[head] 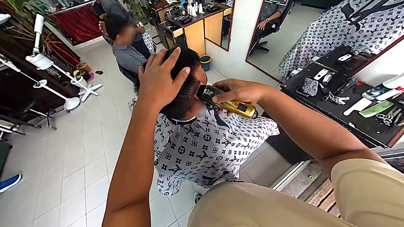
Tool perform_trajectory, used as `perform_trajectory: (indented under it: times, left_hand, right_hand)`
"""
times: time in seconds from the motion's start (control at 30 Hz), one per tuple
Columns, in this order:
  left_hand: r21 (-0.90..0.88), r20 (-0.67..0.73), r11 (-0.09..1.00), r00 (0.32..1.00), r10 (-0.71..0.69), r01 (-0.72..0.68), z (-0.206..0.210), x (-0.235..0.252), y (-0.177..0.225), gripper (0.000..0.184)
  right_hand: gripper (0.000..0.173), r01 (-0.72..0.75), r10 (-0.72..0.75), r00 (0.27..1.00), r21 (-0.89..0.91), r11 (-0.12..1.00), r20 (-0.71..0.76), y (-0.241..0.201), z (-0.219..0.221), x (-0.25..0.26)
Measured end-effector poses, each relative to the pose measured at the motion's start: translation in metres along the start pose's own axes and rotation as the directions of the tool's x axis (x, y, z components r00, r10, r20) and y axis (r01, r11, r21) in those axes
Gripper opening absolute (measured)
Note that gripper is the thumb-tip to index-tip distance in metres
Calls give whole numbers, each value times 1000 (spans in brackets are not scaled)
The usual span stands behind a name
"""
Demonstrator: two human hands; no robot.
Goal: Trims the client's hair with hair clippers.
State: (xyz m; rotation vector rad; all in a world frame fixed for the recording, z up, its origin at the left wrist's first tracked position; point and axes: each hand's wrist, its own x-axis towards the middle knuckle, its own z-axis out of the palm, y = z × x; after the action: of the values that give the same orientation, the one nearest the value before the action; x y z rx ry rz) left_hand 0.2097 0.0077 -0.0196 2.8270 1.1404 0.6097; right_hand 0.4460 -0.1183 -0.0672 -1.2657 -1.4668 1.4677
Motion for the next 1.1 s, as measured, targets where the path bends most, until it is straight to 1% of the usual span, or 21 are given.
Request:
perform_trajectory:
  times: [0.1,0.13,0.2,0.3,0.33,0.43,0.5,0.53,0.67,0.7,0.8,0.87,0.9,1.0,1.03,1.1]
  left_hand:
    - [2,-4,1000,1000,8,-8,1,1,0,68]
    - [3,-8,1000,1000,10,-10,1,2,0,69]
    - [6,-4,1000,1000,3,-3,0,2,0,69]
    - [-1,-5,1000,1000,2,-2,0,1,-1,69]
    - [-3,-8,1000,1000,5,-5,0,1,-1,68]
    - [-4,-2,1000,1000,7,-7,1,2,0,68]
    - [-4,-12,1000,1000,11,-11,2,2,1,69]
    - [-8,-11,1000,1000,13,-13,2,2,1,69]
    - [-11,-1,1000,1000,8,-8,0,0,0,69]
    - [-11,-3,1000,1000,9,-9,0,0,0,69]
    - [-6,-16,1000,1000,16,-17,2,1,1,69]
    - [-3,-17,1000,1000,13,-13,2,1,1,69]
    - [-7,-17,1000,1000,16,-16,2,1,1,70]
    - [-15,-4,1000,1000,12,-12,1,0,0,69]
    - [-13,-2,1000,1000,12,-12,1,0,0,69]
    - [-14,-4,1000,1000,20,-20,2,0,1,69]
  right_hand:
    - [37,105,-105,994,4,994,7,-12,9,2]
    - [38,117,-117,993,0,993,10,-13,9,3]
    - [36,85,-85,996,-14,996,18,-6,3,2]
    - [33,-30,30,999,-19,999,14,2,-7,1]
    - [32,-32,32,999,-11,999,14,0,-6,1]
    - [35,67,-67,997,25,997,24,-11,3,2]
    - [34,97,-98,995,32,995,21,-12,5,4]
    - [34,86,-87,996,24,996,24,-8,3,3]
    - [32,-29,29,1000,8,1000,6,2,-4,0]
    - [32,-22,22,1000,13,1000,6,0,-2,0]
    - [35,73,-73,997,27,997,-2,-13,9,2]
    - [37,95,-96,995,17,995,10,-12,10,2]
    - [36,81,-81,997,8,997,16,-8,7,1]
    - [35,-23,23,1000,-15,1000,2,2,0,-1]
    - [34,-32,32,999,-18,999,-3,1,1,-2]
    - [35,13,-13,1000,-10,1000,-9,-8,8,-1]
